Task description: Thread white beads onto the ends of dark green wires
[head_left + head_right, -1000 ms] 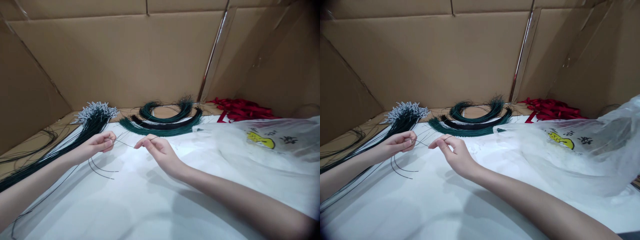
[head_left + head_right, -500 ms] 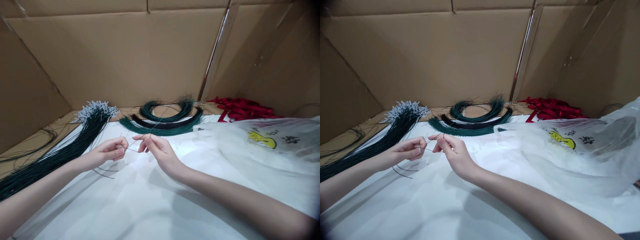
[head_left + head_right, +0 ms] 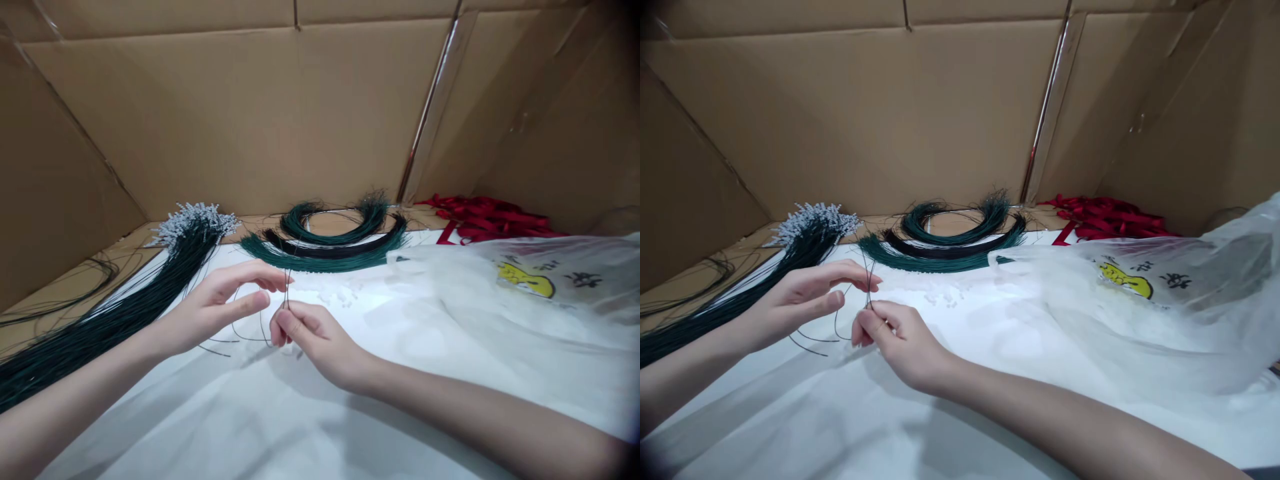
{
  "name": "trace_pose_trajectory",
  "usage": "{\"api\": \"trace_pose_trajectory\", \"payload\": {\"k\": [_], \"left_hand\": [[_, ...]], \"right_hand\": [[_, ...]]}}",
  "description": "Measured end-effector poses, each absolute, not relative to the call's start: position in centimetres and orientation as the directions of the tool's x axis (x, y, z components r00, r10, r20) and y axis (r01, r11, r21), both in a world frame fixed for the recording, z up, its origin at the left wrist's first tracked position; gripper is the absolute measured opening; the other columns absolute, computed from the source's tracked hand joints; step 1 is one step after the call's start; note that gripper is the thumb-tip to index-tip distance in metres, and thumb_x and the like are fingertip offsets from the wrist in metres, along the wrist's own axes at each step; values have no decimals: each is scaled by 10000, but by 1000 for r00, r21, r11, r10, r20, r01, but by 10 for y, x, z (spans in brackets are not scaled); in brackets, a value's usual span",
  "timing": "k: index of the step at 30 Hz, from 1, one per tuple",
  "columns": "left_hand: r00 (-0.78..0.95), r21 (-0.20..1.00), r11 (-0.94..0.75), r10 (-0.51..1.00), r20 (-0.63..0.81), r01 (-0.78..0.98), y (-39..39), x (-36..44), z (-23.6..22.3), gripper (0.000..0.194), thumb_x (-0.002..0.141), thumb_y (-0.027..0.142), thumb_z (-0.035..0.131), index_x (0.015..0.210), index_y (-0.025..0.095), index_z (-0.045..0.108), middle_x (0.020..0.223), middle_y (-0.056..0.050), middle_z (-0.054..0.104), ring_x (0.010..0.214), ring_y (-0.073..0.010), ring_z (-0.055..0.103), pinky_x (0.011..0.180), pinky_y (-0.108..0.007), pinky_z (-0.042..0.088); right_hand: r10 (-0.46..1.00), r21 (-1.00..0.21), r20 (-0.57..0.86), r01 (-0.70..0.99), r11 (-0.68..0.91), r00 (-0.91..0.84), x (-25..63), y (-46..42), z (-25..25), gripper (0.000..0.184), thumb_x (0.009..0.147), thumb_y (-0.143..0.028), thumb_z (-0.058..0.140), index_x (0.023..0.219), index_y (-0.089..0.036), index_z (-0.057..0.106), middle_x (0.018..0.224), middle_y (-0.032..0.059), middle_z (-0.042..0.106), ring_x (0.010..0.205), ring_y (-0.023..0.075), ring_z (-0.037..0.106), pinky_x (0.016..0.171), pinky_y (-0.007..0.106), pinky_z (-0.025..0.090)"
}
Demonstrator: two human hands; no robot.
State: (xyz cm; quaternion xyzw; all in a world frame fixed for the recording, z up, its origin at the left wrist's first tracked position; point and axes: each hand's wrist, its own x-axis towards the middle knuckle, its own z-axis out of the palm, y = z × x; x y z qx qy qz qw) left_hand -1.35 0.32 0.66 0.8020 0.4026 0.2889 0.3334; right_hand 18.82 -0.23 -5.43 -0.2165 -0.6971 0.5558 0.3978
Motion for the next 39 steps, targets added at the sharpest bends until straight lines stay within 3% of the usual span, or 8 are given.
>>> {"api": "trace_pose_trajectory", "payload": {"k": [6,9,17,20,23,28,35,39], "left_hand": [[445,798,-461,852,275,389,-1,13,9,180,892,331,669,798,182,705,808,-31,681,752,-155,625,684,-257,503],[451,846,-409,861,234,342,-2,13,7,175,891,308,671,776,181,704,754,-16,671,651,-128,604,599,-242,484],[481,818,-332,873,77,470,-9,11,-5,205,878,355,679,748,203,722,777,-11,718,737,-153,617,696,-269,482],[451,838,-341,883,130,426,-9,15,-11,108,861,300,704,947,235,713,724,14,697,706,-141,614,681,-263,478],[325,894,-329,918,228,305,-10,17,-12,294,830,228,740,1083,259,595,653,54,669,650,-127,629,642,-246,474],[308,975,-188,941,142,123,-13,27,-15,373,765,167,782,931,235,454,645,49,695,643,-152,691,606,-245,509],[343,996,-86,936,79,4,-10,45,-31,423,748,152,790,865,225,390,664,32,721,657,-173,724,612,-255,542],[362,985,-148,926,107,87,-8,44,-30,404,710,148,821,877,205,458,709,37,688,653,-141,695,608,-229,527]], "right_hand": [[722,-959,263,-91,268,-640,186,-8,-64,435,1002,-461,429,756,-174,644,784,34,605,761,148,563,736,290,461],[744,-952,276,-70,297,-608,193,-8,-58,250,953,-364,540,876,-175,684,950,71,657,929,188,594,809,318,464],[857,-903,419,-237,358,-299,219,3,-28,167,961,-347,571,973,-237,695,938,27,701,912,165,657,861,322,504],[848,-898,425,-261,353,-316,222,3,-28,241,981,-333,537,889,-222,730,752,14,704,770,154,666,804,321,530],[861,-930,359,-216,297,-361,222,1,-35,211,957,-301,570,896,-206,748,682,5,712,701,140,656,749,302,536],[889,-968,218,-207,144,-403,218,-4,-43,44,849,-237,692,848,-194,701,644,-8,713,636,133,668,673,279,539],[898,-966,240,-184,183,-369,219,-6,-49,133,849,-268,711,766,-169,677,632,-5,662,599,111,600,605,243,485],[882,-962,273,-123,244,-384,222,-6,-49,206,866,-243,697,680,-165,654,645,-15,651,613,97,589,617,224,468]]}}
